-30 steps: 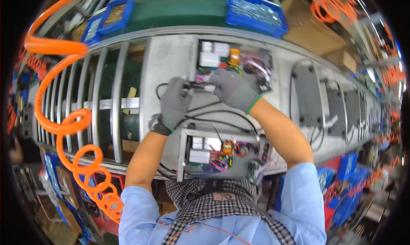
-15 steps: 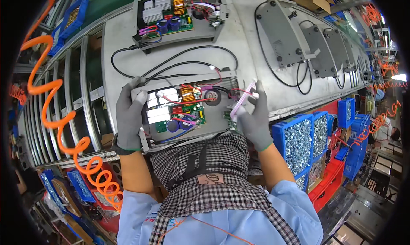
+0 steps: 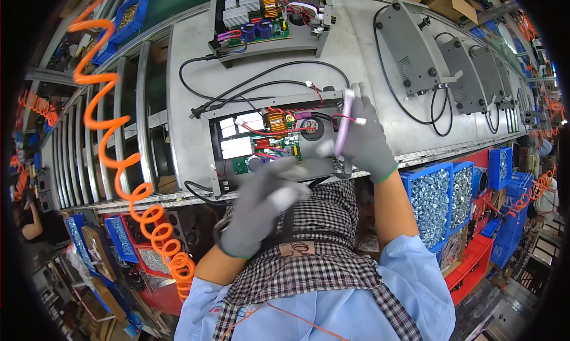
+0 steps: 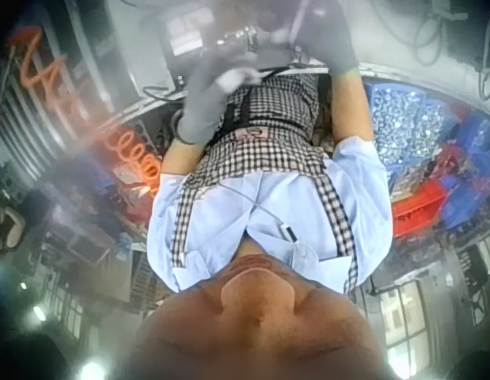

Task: The person uses a pneumatic screwdriver to fasten screws into a metal housing on a workbench. They then connect various colored wires to circuit boards inside the housing, organizing and securing the connections by hand.

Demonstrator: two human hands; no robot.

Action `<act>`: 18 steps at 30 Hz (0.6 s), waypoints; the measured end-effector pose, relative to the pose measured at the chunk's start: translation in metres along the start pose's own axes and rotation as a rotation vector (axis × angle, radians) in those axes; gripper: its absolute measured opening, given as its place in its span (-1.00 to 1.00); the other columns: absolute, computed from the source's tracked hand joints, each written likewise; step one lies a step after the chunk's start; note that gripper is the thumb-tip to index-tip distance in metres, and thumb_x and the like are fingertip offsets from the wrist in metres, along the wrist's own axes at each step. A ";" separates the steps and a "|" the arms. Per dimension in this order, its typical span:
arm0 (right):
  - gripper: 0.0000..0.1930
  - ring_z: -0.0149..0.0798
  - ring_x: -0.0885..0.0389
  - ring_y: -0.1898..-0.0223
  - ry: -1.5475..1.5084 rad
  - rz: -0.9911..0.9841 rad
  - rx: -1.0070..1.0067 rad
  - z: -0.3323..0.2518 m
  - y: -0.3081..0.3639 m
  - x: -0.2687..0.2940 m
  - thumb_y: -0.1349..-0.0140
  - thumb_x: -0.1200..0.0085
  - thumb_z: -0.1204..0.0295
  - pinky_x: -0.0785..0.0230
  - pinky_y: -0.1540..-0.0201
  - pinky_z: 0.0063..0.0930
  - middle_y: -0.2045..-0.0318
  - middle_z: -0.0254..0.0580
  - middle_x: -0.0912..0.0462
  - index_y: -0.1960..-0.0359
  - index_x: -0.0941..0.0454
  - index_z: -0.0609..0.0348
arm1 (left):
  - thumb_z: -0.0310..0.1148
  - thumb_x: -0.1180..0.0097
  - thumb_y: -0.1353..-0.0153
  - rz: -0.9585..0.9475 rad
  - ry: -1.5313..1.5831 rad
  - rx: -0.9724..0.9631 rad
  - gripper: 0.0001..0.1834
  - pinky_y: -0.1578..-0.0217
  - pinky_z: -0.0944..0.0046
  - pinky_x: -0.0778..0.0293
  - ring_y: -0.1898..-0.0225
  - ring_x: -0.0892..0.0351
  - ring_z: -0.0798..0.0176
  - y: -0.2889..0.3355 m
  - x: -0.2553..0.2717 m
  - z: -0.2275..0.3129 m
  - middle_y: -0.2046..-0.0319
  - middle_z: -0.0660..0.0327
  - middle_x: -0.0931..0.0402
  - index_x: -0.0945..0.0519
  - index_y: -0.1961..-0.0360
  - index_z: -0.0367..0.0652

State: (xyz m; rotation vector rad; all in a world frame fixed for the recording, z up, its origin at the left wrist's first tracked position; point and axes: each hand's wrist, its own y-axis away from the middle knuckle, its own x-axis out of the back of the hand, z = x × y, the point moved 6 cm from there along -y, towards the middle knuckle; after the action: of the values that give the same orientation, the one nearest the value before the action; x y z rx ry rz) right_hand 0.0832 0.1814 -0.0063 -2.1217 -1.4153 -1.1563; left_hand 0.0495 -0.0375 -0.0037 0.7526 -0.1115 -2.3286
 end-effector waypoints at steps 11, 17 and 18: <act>0.28 0.19 -0.26 -0.17 -0.290 0.024 0.240 0.013 0.049 -0.008 0.26 -0.36 -0.23 -0.17 -0.20 -0.07 -0.15 0.28 -0.23 -0.37 0.05 0.35 | -0.25 0.10 -0.39 0.363 0.430 0.019 -0.70 0.32 0.29 -0.53 0.45 -0.45 0.42 -0.075 -0.024 -0.040 0.34 0.25 -0.45 -0.45 0.03 -0.25; -0.27 -0.04 -0.26 -0.27 -0.567 0.077 0.122 0.020 0.014 0.003 0.01 -0.29 0.24 -0.23 -0.22 -0.21 -0.22 0.06 -0.30 -0.25 -0.35 0.09 | -0.42 0.13 -0.38 0.283 -0.572 -0.259 -0.65 0.46 0.49 -0.39 0.46 -0.41 0.49 -0.054 -0.028 0.006 0.32 0.24 -0.40 -0.45 -0.12 -0.35; -0.32 -0.01 -0.26 -0.27 -0.360 0.109 0.154 0.020 0.009 0.006 0.02 -0.30 0.23 -0.23 -0.22 -0.20 -0.22 0.08 -0.31 -0.20 -0.42 0.06 | -0.46 0.09 -0.34 0.277 -0.836 -0.388 -0.68 0.46 0.49 -0.38 0.47 -0.40 0.49 -0.055 -0.027 0.018 0.29 0.23 -0.38 -0.49 -0.07 -0.35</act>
State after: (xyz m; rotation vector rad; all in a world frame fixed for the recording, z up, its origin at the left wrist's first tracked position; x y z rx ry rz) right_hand 0.1009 0.1946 -0.0125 -2.3425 -1.4565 -0.6233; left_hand 0.0237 0.0197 0.0094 -0.4247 -0.1125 -2.1496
